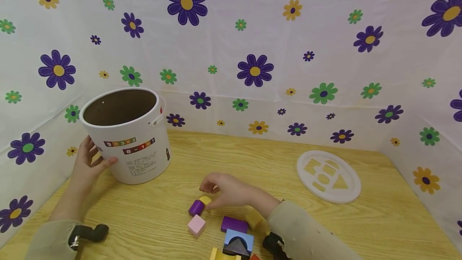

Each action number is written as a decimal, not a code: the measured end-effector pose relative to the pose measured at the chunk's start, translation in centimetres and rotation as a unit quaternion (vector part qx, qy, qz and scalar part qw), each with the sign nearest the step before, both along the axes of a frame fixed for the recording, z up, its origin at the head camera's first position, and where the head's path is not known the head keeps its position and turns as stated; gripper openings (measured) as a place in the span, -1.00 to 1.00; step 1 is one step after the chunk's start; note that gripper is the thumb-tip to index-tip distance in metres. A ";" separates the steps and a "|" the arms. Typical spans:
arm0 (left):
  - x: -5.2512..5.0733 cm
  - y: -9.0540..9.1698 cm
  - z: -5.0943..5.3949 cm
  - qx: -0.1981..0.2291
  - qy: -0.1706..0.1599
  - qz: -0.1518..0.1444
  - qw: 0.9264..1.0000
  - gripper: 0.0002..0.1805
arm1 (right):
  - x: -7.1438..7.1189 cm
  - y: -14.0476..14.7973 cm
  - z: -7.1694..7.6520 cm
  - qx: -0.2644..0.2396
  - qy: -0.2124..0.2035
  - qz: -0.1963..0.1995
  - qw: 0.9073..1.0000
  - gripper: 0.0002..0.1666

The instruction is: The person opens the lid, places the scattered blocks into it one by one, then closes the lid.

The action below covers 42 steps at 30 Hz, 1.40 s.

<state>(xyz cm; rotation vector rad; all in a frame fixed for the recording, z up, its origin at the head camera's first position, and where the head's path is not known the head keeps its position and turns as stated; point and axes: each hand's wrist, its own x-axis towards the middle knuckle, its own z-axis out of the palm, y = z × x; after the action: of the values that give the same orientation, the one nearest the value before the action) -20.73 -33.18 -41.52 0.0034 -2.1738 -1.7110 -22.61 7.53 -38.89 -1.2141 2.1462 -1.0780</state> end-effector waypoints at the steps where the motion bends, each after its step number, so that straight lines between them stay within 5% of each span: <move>1: 0.0 0.0 0.0 0.000 0.000 0.000 1.000 0.01 | 0.0 0.0 -0.2 0.004 0.002 0.001 1.000 -0.53; 26: -0.3 -0.2 -0.4 0.003 0.003 -0.002 1.000 0.02 | -0.1 -0.3 -1.5 0.059 0.041 0.017 0.997 -0.57; 42: -0.1 -0.1 -0.1 -0.001 -0.001 0.000 1.000 0.01 | -0.6 -0.5 0.9 0.014 0.034 0.013 0.999 -0.59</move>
<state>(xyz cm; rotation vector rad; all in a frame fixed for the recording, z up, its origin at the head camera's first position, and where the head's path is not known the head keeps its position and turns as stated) -20.84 -33.31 -41.64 0.0048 -2.1771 -1.7107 -23.16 6.99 -38.00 -1.2806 2.1829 -1.0044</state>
